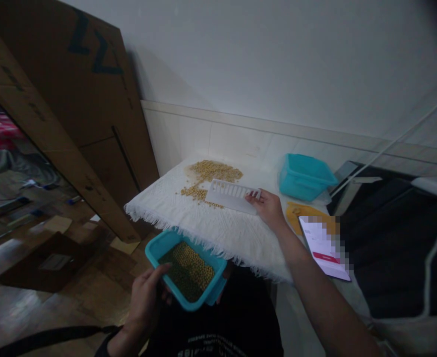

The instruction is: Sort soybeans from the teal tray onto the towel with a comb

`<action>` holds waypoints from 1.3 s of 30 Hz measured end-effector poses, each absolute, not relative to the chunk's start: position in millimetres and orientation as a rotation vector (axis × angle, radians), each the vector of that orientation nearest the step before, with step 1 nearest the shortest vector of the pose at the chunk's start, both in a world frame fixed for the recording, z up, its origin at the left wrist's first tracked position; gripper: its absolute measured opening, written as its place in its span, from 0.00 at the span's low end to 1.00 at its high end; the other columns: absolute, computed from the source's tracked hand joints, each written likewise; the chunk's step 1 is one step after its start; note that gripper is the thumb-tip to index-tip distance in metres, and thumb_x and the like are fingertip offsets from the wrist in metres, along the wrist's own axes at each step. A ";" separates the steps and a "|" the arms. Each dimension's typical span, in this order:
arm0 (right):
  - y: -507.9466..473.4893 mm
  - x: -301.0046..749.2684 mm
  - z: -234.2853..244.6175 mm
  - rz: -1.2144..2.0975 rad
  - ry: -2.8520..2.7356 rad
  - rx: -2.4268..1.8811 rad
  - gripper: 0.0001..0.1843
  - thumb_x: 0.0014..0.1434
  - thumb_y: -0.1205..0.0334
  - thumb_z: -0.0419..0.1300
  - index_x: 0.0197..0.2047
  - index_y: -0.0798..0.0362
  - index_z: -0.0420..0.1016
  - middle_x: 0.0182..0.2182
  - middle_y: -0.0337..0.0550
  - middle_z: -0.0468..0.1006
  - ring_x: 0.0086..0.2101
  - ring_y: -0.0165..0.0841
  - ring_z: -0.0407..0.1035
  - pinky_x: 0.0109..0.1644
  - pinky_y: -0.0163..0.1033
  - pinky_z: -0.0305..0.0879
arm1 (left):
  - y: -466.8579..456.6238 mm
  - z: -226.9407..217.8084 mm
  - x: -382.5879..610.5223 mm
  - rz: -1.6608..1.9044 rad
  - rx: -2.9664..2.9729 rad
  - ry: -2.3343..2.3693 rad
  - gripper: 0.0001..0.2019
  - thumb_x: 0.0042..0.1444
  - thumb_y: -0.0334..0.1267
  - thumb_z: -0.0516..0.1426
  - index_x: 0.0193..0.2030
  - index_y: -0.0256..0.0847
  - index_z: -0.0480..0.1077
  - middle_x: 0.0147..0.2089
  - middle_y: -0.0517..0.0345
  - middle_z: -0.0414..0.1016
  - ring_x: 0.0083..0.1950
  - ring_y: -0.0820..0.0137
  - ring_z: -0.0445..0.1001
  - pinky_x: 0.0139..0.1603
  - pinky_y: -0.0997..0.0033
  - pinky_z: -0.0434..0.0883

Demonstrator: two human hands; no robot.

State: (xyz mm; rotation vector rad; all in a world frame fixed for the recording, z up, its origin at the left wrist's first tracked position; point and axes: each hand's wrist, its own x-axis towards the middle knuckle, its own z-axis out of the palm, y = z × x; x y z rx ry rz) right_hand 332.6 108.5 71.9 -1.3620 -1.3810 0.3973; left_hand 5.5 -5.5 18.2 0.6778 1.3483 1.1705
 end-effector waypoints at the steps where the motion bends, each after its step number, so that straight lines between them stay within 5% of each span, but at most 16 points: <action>1: 108.8 334.6 71.0 0.397 -1.384 -1.362 0.19 0.50 0.45 0.65 0.29 0.55 0.75 0.22 0.38 0.75 0.25 0.30 0.67 0.28 0.33 0.59 | -6.0 16.5 6.7 1.175 0.670 1.347 0.20 0.45 0.48 0.64 0.13 0.42 0.64 0.10 0.65 0.60 0.11 0.76 0.56 0.13 0.75 0.56; 39: 105.4 319.1 76.2 0.492 -1.413 -1.308 0.16 0.47 0.48 0.66 0.25 0.53 0.75 0.22 0.36 0.73 0.26 0.29 0.64 0.29 0.34 0.60 | -15.4 19.1 34.2 1.157 0.644 1.339 0.21 0.46 0.48 0.63 0.12 0.42 0.62 0.09 0.65 0.58 0.10 0.75 0.57 0.13 0.74 0.56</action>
